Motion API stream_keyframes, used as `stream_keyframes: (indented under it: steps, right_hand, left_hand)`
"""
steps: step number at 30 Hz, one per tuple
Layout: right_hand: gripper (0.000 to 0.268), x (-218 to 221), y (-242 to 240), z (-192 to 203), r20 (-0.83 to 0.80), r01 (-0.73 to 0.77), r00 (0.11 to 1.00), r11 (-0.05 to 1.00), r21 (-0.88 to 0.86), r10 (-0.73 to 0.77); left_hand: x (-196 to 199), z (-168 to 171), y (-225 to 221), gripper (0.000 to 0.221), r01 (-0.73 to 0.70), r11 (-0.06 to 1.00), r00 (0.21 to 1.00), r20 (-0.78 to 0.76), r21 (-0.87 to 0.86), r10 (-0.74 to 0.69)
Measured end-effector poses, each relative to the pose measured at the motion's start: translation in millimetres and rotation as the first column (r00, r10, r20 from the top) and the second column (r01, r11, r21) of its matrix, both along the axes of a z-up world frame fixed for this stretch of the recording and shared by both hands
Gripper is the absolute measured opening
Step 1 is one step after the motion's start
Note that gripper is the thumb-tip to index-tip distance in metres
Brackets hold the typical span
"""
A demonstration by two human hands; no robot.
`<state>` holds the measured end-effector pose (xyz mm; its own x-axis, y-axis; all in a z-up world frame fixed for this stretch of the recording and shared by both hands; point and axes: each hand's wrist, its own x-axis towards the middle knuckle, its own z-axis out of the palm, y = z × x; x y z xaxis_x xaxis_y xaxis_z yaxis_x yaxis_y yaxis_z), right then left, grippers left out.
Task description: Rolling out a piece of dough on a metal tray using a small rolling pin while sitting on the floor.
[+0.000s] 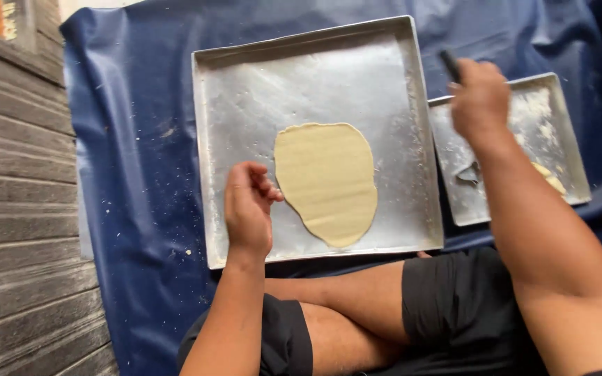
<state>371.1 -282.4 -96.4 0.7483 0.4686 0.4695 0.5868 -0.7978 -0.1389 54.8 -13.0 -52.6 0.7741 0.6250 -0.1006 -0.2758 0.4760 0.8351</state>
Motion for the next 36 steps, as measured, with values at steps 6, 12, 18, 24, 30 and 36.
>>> stream_keyframes:
  steps: [6,12,18,24,30,36]
  right_hand:
    - [0.034,27,-50,-26,-0.363,0.299,0.885,0.954,-0.034,-0.29]
    - [0.038,55,-70,-77,-0.337,0.293,0.9,0.956,0.001,-0.275]
    - [0.037,38,-55,-61,-0.527,0.395,0.762,0.915,-0.082,-0.376]
    - [0.055,36,-46,-69,-0.221,0.339,0.918,0.941,0.0,-0.331]
    - [0.029,0,32,-67,-0.33,-0.134,0.93,0.986,0.1,0.16]
    - [0.038,-39,88,-96,-0.684,-0.139,0.728,0.988,-0.071,0.053]
  left_hand:
    - [65,-64,-1,0.021,0.271,0.726,0.866,-0.49,0.633,0.104]
    - [154,-149,-13,0.058,0.422,-0.229,0.902,-0.379,0.877,0.208]
    - [220,-199,0,0.044,0.427,-0.544,0.886,-0.455,0.722,0.092]
    - [219,-188,5,0.035,0.243,-0.536,0.951,-0.309,0.809,-0.036]
    - [261,-223,13,0.01,0.491,-0.533,0.845,-0.526,0.689,0.098]
    - [253,-192,13,0.012,0.554,-0.567,0.763,-0.644,0.61,0.052]
